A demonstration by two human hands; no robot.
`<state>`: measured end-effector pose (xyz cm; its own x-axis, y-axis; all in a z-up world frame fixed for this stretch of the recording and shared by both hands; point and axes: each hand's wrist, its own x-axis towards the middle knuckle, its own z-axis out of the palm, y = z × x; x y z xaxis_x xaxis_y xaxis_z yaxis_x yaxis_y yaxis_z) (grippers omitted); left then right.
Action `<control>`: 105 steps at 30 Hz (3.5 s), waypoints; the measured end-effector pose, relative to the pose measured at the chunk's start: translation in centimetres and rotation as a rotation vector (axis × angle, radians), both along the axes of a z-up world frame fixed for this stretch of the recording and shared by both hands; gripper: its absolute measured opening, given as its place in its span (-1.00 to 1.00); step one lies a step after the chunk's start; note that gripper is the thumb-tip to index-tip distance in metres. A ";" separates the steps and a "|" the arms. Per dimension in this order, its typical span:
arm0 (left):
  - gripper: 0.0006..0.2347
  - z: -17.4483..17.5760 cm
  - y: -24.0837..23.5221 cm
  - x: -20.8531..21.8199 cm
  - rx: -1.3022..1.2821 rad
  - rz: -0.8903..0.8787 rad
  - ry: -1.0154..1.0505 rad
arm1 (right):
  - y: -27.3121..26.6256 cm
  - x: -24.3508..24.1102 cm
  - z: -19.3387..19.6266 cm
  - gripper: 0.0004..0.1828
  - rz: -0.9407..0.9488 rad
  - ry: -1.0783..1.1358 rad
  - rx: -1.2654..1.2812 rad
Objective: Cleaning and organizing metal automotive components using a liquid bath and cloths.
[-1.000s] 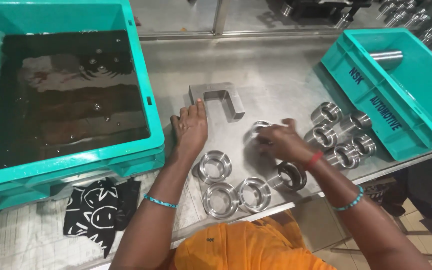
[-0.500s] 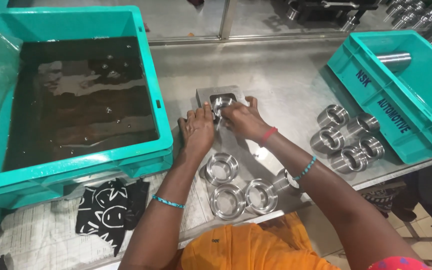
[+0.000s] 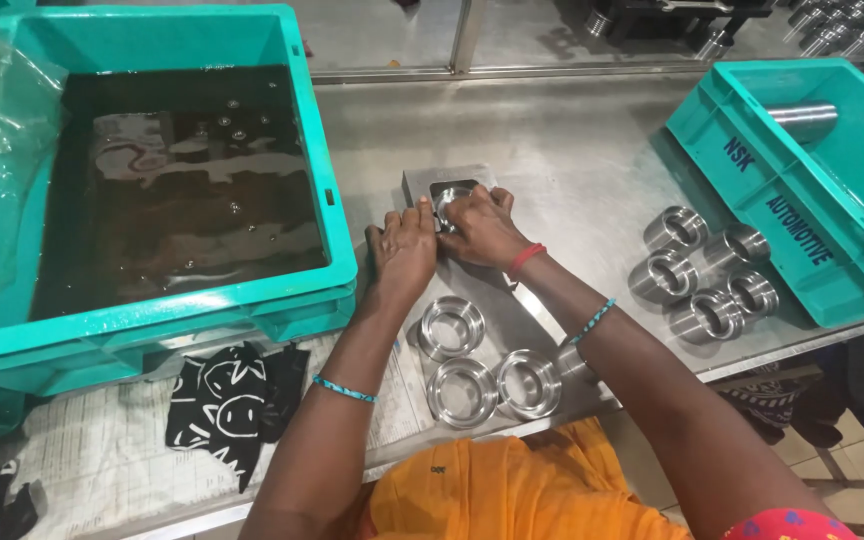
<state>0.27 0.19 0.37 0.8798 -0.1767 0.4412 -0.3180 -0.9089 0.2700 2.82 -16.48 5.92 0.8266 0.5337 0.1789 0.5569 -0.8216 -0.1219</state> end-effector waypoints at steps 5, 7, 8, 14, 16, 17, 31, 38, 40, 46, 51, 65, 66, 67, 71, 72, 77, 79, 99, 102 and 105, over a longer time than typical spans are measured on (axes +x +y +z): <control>-0.50 0.4 -0.1 0.0 0.000 -0.014 0.046 | -0.8 -1.7 -0.1 -0.66 0.027 0.002 -0.053; -0.50 -0.5 0.2 0.1 0.012 -0.018 0.047 | -0.8 -4.4 1.7 -0.63 0.141 0.009 0.000; -0.51 -0.9 -0.1 0.4 0.017 -0.015 0.037 | -1.1 -5.6 2.8 -0.60 0.262 0.005 0.045; -0.47 -0.5 0.1 0.2 0.047 -0.034 0.063 | -5.2 -11.9 4.7 -0.59 0.089 0.264 -0.115; -0.48 0.1 -0.4 -0.3 0.037 -0.054 0.032 | -8.8 -12.4 4.9 -0.68 0.095 0.228 0.126; -0.49 0.5 0.0 -0.5 0.030 -0.044 -0.003 | -10.1 -12.6 5.1 -0.70 0.128 0.179 0.366; -0.52 -0.3 0.1 -0.7 0.010 -0.032 0.003 | -19.8 -8.4 0.8 -0.67 -0.660 0.187 -0.046; -0.49 -0.1 -0.1 -0.2 0.008 -0.011 0.045 | -9.7 -7.3 4.2 -0.73 -0.221 0.211 -0.105; -0.50 -0.2 -0.2 -0.1 0.000 -0.003 0.048 | -8.7 -7.1 3.7 -0.76 -0.163 0.193 -0.091; -0.51 -0.4 -0.2 0.0 -0.029 -0.005 0.055 | -7.3 -7.3 3.4 -0.75 -0.060 0.177 -0.098; -0.50 -0.2 -0.3 -0.2 -0.027 -0.036 0.090 | -6.9 -7.6 4.8 -0.80 -0.029 0.224 -0.181; -0.55 0.2 -0.4 -0.3 -0.041 0.010 0.043 | -6.8 -16.6 8.4 -0.05 0.236 0.213 -0.097; -0.55 0.1 -0.5 -0.3 -0.042 0.021 0.042 | -5.4 -17.3 9.0 -0.05 0.247 0.212 -0.099; -0.55 0.1 -0.5 -0.4 -0.050 0.023 0.039 | -4.1 -18.1 9.7 0.00 0.238 0.242 -0.229; -0.57 -0.5 -0.4 -0.2 -0.060 0.009 0.045 | -1.9 -18.5 9.4 -0.08 0.176 0.311 -0.441; -0.57 -0.9 -0.8 -0.1 -0.056 0.021 0.034 | -2.0 -18.3 8.9 -0.08 0.186 0.297 -0.440; -0.55 4.5 -1.0 -3.9 0.217 -0.060 0.196 | -2.0 -16.4 7.1 -0.43 0.242 0.255 -0.383; -0.54 6.8 -0.2 -7.1 0.173 -0.095 0.109 | -1.9 -16.3 8.0 -0.46 0.227 0.261 -0.377; -0.34 10.2 10.1 -15.2 -0.611 -0.522 -0.095 | 2.5 -1.7 18.2 -0.35 0.249 0.076 -0.385; -0.27 9.4 9.7 -14.8 -0.396 -0.574 0.150 | 10.1 -2.5 20.6 -0.48 0.364 -0.141 -0.375; -0.41 7.6 9.0 -14.9 -0.295 -0.588 0.215 | 17.7 -3.8 23.0 -0.39 0.318 -0.299 -0.756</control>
<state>-14.62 9.19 7.95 0.7482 -0.5504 0.3706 -0.6469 -0.4812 0.5915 -0.99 1.24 28.92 0.5931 0.7944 -0.1309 0.6950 -0.4231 0.5813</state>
